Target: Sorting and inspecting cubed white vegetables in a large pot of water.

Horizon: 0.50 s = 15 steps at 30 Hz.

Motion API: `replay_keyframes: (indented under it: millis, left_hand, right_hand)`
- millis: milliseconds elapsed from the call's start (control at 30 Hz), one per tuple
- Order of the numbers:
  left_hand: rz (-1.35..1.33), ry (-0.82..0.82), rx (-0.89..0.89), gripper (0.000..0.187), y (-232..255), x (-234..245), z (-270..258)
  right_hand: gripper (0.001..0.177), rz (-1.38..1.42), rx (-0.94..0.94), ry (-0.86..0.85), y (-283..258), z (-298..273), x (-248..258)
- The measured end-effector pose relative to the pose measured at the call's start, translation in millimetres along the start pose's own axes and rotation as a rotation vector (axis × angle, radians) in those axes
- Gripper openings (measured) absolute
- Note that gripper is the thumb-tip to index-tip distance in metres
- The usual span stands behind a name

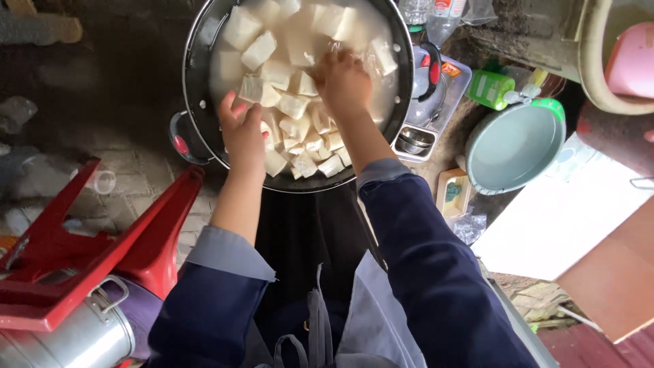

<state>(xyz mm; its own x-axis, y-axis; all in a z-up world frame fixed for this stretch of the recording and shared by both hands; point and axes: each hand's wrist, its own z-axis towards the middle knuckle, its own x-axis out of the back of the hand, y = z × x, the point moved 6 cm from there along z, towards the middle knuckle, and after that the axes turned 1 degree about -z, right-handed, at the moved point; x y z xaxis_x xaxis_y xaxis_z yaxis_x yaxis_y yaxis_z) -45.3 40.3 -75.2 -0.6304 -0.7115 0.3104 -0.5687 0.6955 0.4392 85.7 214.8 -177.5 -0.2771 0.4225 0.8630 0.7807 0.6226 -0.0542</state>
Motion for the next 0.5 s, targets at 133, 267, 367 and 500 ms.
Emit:
replay_keyframes:
  millis: [133, 267, 367, 500]
  left_hand:
    - [0.002, 0.175, -0.337, 0.048, 17.7, 2.6, -23.8]
    - [0.048, -0.139, -0.51, 0.054, 56.8, -26.7, -70.1]
    - [-0.089, -0.476, -0.56, 0.083, 44.3, -64.4, -68.4]
    - [-0.071, -0.476, -0.609, 0.072, 41.5, -67.8, -75.2]
  right_hand:
    - [0.059, 0.316, 0.126, 0.403, -0.5, -9.5, 31.2]
    - [0.043, 0.717, 0.262, 0.523, -2.5, -58.1, 100.2]
    - [0.052, 0.701, 0.046, 0.481, -3.0, -94.8, 102.3]
    - [0.045, 0.764, 0.018, 0.575, -6.8, -124.2, 120.7]
